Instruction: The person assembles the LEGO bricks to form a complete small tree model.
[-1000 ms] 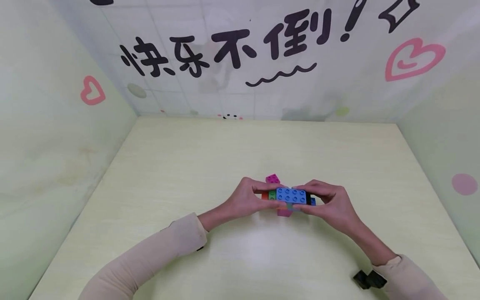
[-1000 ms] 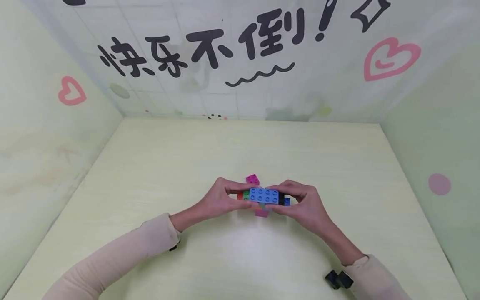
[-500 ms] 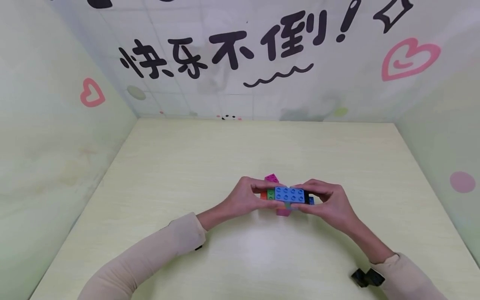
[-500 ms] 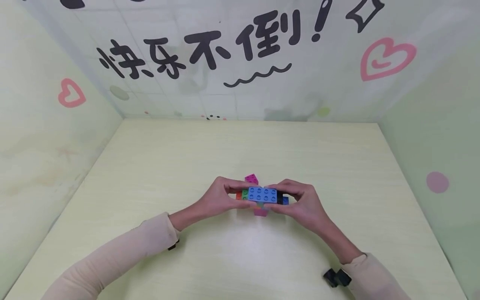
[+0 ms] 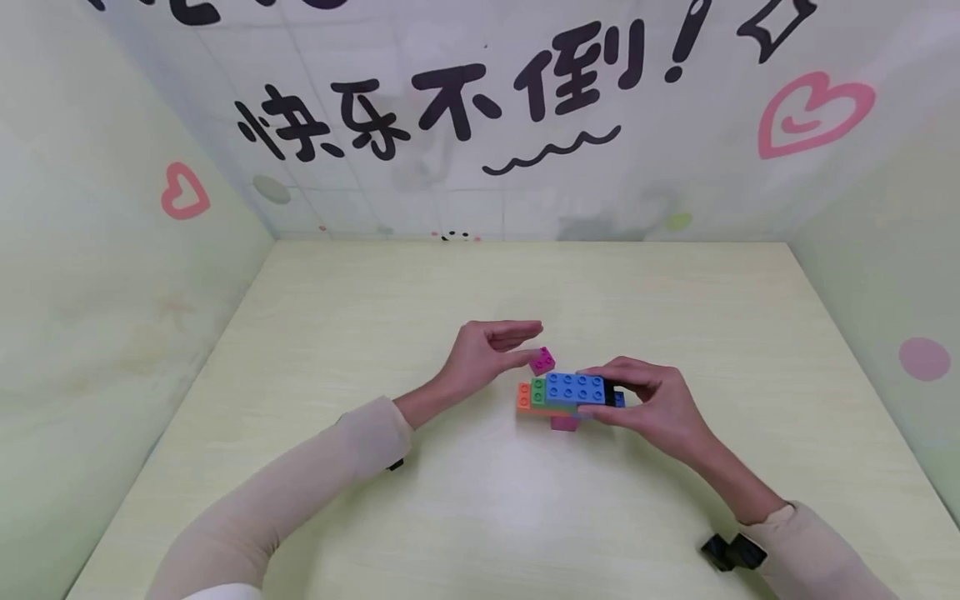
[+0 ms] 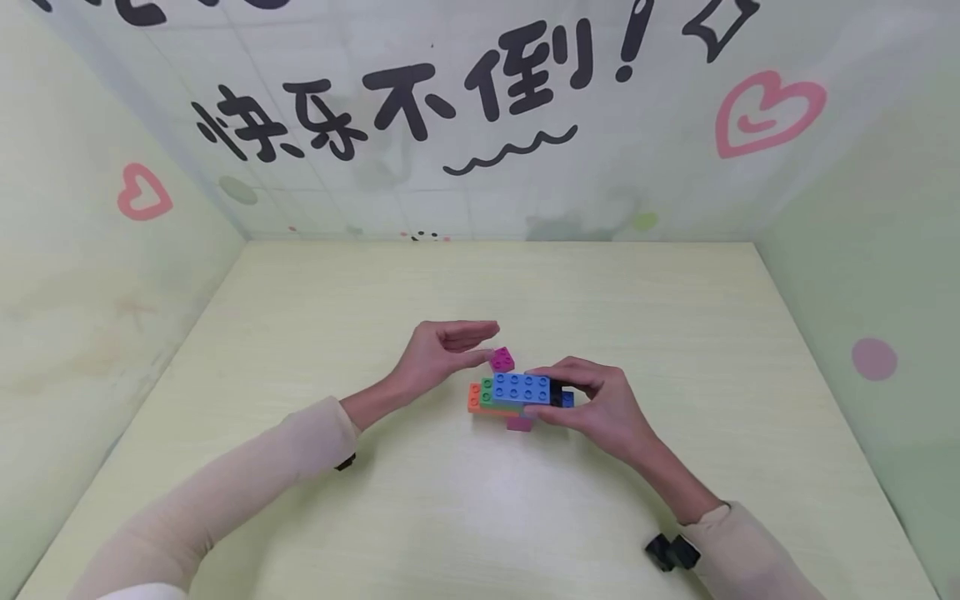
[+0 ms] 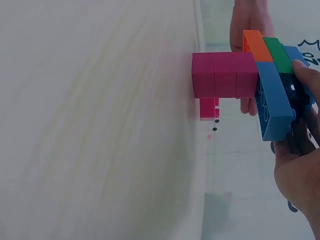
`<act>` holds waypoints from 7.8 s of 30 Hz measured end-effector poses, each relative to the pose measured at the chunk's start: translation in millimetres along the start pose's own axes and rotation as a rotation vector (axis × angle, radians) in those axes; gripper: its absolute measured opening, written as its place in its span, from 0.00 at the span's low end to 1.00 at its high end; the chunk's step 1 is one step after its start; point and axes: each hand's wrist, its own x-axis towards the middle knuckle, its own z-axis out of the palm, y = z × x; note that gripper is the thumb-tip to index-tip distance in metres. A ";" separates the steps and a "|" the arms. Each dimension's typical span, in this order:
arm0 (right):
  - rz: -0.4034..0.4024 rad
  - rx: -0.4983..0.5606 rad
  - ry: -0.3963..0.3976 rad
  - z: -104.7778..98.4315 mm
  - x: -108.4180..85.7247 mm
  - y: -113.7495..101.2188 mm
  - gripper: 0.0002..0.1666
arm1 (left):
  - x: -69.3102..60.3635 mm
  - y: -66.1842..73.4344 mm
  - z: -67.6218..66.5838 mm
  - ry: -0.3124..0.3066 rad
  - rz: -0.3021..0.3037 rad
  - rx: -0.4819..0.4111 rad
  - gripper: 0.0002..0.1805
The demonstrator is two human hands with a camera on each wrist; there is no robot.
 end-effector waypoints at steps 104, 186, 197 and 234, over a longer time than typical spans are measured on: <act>-0.034 0.057 -0.007 -1.1 2.8 -1.4 0.20 | -24.1 60.7 30.7 -0.205 0.008 0.031 0.22; -0.019 -0.145 -0.022 -40.4 -27.0 15.1 0.24 | -53.1 36.6 1.9 -0.057 0.480 0.546 0.34; -0.050 -0.107 -0.046 -40.5 -27.1 18.8 0.26 | -67.0 8.1 -7.3 -0.074 0.466 0.548 0.30; 0.415 0.089 -0.032 -42.6 -4.3 17.4 0.28 | -40.2 14.4 -5.0 0.070 -0.052 -0.039 0.18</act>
